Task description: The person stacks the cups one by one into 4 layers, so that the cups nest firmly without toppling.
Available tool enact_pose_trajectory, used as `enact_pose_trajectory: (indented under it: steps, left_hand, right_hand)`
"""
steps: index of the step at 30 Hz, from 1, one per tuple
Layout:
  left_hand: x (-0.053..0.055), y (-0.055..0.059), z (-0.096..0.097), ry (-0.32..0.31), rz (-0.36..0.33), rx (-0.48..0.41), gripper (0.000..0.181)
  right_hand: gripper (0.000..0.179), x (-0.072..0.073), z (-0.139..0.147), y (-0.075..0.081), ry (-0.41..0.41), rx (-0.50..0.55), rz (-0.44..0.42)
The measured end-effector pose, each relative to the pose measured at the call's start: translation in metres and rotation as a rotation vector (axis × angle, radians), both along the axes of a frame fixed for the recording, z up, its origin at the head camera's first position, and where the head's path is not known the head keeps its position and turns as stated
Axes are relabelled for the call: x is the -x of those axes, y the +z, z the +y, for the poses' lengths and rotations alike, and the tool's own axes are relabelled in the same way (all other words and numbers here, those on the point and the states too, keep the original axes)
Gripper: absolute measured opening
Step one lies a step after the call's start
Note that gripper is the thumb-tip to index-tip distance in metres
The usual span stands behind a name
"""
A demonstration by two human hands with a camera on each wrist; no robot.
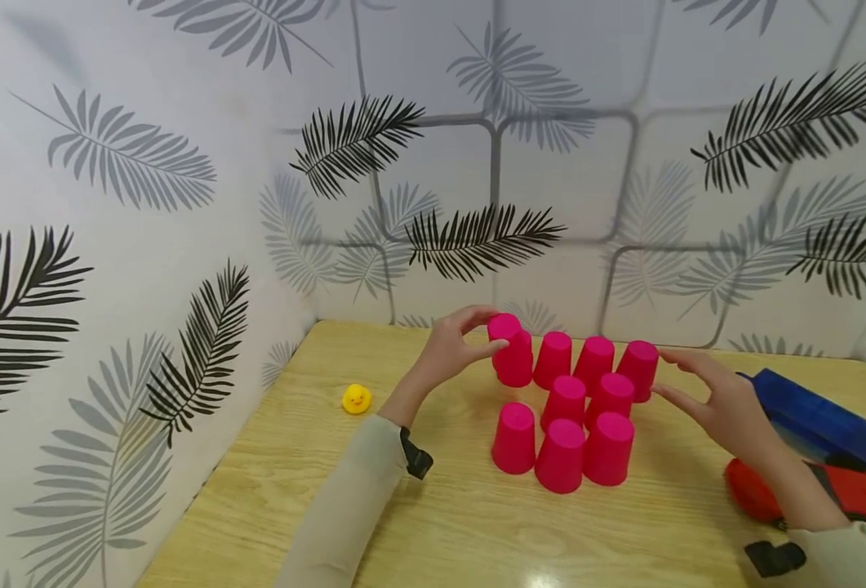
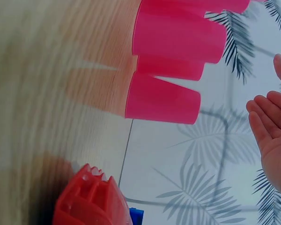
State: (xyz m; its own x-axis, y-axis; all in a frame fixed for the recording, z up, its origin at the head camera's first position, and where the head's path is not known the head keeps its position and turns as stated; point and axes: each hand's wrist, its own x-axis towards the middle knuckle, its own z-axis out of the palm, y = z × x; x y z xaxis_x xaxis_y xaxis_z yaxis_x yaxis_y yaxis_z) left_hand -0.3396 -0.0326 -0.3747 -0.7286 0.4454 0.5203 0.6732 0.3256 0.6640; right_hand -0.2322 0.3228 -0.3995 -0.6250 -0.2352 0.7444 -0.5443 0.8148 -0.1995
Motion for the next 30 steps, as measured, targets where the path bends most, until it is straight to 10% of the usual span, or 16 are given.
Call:
enact_pose_trajectory:
  steps: [12, 30]
  left_hand:
    - [0.024, 0.015, 0.033, 0.027, 0.016, -0.13, 0.048]
    - [0.046, 0.011, 0.057, 0.05, 0.025, 0.039, 0.046]
  right_hand:
    - [0.061, -0.038, -0.024, -0.007, 0.1, -0.03, -0.055]
    - [0.054, -0.042, -0.044, -0.01, 0.009, -0.066, -0.474]
